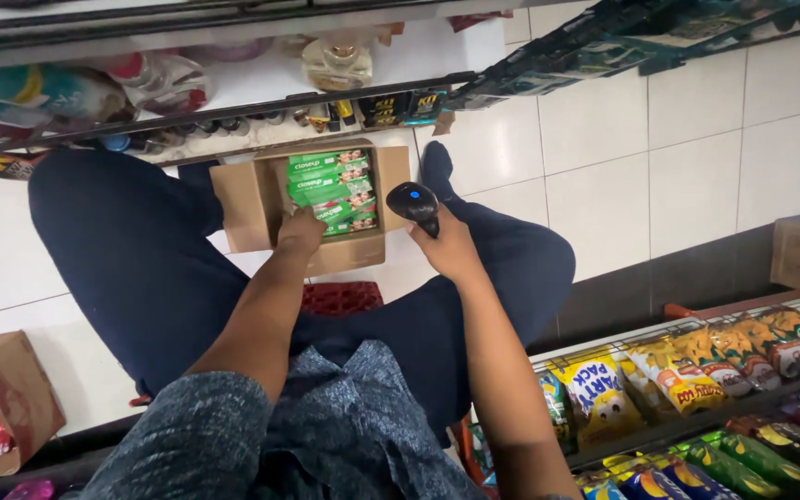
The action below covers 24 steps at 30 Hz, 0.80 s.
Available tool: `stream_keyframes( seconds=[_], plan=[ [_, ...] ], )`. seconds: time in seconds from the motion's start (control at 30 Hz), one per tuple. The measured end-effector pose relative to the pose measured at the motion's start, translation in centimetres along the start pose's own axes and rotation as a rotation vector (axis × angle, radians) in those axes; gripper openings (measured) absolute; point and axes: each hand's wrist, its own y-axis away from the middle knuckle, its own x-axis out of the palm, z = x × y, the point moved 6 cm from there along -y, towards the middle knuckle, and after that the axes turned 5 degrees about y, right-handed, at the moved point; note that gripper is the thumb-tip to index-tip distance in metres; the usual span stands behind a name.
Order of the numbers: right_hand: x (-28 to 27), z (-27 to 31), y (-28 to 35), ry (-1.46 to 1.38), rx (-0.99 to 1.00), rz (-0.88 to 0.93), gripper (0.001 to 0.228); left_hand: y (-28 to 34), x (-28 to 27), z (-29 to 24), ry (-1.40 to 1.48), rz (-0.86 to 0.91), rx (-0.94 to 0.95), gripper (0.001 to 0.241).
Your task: Scanning toothpaste boxes from a shipping carton and placing them onto the retail display shelf.
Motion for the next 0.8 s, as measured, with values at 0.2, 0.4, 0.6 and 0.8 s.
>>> stream_keyframes(
  seconds=[0.2,0.4,0.6,0.8],
  plan=[
    [1.2,0.2,-0.7,0.030,-0.085,-0.006,0.044,0.6,-4.3,-1.5,0.177,-0.113,-0.019,0.030],
    [2.6,1.8,-1.6,-0.074,0.103,0.074,0.039,10.5,-19.9,-6.1,0.150,-0.122,0.141,0.032],
    [3.8,-0.9,-4.5,0.005,-0.025,-0.054,0.036,20.1,-28.9,-4.7,0.454,-0.300,0.400,0.048],
    [5.2,2.7,-4.2,-0.545,0.141,0.314,0.041,17.9,-24.8,-0.3,1.501,-0.317,0.715,0.036]
  ],
)
